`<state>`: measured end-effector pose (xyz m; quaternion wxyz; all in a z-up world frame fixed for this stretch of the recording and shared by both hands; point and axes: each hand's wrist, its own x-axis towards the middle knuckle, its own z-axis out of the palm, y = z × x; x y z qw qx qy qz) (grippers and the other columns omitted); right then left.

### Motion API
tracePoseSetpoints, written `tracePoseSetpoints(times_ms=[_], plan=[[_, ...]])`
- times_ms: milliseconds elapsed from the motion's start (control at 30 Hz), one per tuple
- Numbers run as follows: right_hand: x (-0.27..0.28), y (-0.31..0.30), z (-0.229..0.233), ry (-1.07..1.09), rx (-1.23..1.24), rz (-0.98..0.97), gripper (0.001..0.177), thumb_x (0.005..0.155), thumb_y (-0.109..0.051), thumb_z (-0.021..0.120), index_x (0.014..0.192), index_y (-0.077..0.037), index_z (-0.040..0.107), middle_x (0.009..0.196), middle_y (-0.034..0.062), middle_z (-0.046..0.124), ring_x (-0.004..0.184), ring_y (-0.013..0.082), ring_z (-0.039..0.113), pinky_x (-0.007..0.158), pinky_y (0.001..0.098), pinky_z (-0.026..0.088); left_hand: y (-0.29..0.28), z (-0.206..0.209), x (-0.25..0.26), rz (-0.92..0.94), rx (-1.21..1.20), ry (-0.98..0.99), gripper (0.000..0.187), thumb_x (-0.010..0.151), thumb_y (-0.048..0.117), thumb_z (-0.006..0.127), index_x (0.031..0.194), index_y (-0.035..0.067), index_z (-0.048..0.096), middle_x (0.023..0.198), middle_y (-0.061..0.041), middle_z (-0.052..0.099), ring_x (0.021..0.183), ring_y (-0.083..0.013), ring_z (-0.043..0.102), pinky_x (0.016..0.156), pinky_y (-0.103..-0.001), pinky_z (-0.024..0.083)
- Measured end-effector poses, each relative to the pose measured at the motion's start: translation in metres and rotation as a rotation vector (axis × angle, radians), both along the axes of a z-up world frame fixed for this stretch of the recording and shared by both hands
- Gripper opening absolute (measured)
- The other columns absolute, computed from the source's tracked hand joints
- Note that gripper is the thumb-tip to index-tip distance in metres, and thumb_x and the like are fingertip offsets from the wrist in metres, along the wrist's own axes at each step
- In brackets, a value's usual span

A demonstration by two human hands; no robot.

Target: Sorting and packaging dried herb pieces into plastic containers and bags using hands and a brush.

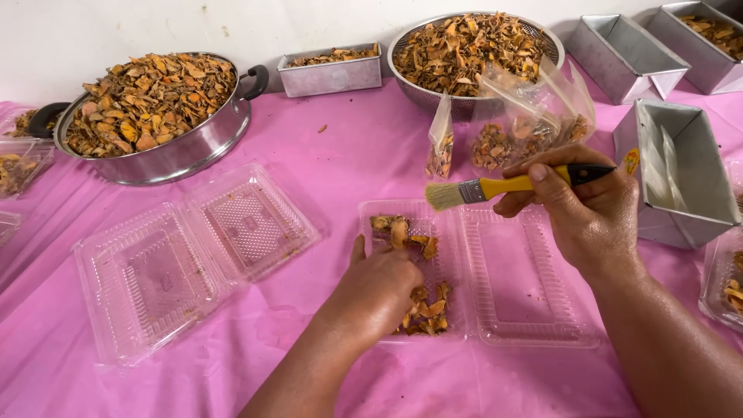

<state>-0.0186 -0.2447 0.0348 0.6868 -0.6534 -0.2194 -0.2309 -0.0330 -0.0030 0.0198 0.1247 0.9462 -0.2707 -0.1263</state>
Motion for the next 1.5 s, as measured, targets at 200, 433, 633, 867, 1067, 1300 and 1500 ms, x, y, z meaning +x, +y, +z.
tracePoseSetpoints(times_ms=[200,433,633,867,1067,1300,1500], plan=[[0.001,-0.001,-0.001,-0.002,-0.003,-0.004,0.017,0.104,-0.013,0.059,0.105,0.004,0.056,0.101,0.0251,0.071,0.068,0.0374,0.075,0.065,0.0416,0.067,0.000,-0.012,0.005,-0.060,0.059,-0.167,0.029,0.071,-0.016,0.061,0.071,0.011,0.071,0.086,-0.004,0.069,0.118,-0.0298,0.059,0.121,-0.075,0.012],[0.003,-0.002,-0.003,-0.016,0.022,0.023,0.019,0.104,-0.012,0.059,0.105,0.007,0.056,0.101,0.0271,0.071,0.068,0.0379,0.074,0.064,0.0407,0.067,-0.005,-0.013,0.011,-0.017,0.122,-0.039,0.032,0.070,-0.022,0.056,0.067,0.009,0.065,0.075,-0.005,0.060,0.100,-0.0281,0.059,0.124,-0.075,0.005],[0.002,-0.002,-0.002,-0.005,0.021,0.016,0.020,0.104,-0.014,0.060,0.104,0.006,0.057,0.100,0.0257,0.071,0.067,0.0375,0.074,0.064,0.0406,0.066,0.003,-0.025,0.021,0.057,-0.007,-0.157,0.009,0.074,0.025,0.086,0.078,0.026,0.079,0.087,0.007,0.073,0.111,-0.0210,0.060,0.121,-0.063,0.012],[-0.011,0.004,0.002,-0.119,0.235,0.380,0.014,0.103,-0.010,0.064,0.108,0.003,0.066,0.108,0.0289,0.071,0.085,0.0370,0.078,0.065,0.0369,0.073,0.013,0.042,0.013,0.546,-0.650,0.261,0.009,0.091,0.018,0.073,0.095,0.012,0.079,0.109,-0.003,0.081,0.099,-0.0168,0.076,0.097,-0.033,0.061],[-0.012,0.008,-0.002,-0.315,-0.176,0.036,0.014,0.105,-0.003,0.054,0.110,0.010,0.057,0.110,0.0284,0.069,0.078,0.0353,0.080,0.068,0.0380,0.075,0.021,0.023,0.036,0.649,-1.082,0.285,0.012,0.088,0.008,0.078,0.099,0.005,0.082,0.090,-0.006,0.082,0.082,-0.0119,0.072,0.084,-0.024,0.059],[-0.011,0.015,-0.006,-0.226,-0.240,-0.059,0.012,0.104,0.003,0.054,0.112,0.012,0.057,0.098,0.0272,0.072,0.076,0.0323,0.080,0.071,0.0345,0.070,0.004,0.007,0.036,0.710,-1.040,0.270,0.010,0.090,0.014,0.080,0.097,0.007,0.080,0.075,-0.003,0.073,0.066,-0.0102,0.061,0.065,-0.024,0.050],[-0.008,0.013,-0.007,-0.112,-0.188,-0.134,0.010,0.107,0.002,0.054,0.111,0.010,0.056,0.103,0.0252,0.072,0.077,0.0330,0.078,0.074,0.0363,0.068,-0.009,-0.026,0.050,0.528,-0.512,-0.217,0.014,0.088,0.029,0.078,0.089,0.016,0.081,0.104,-0.001,0.073,0.112,-0.0259,0.061,0.116,-0.066,0.017]])
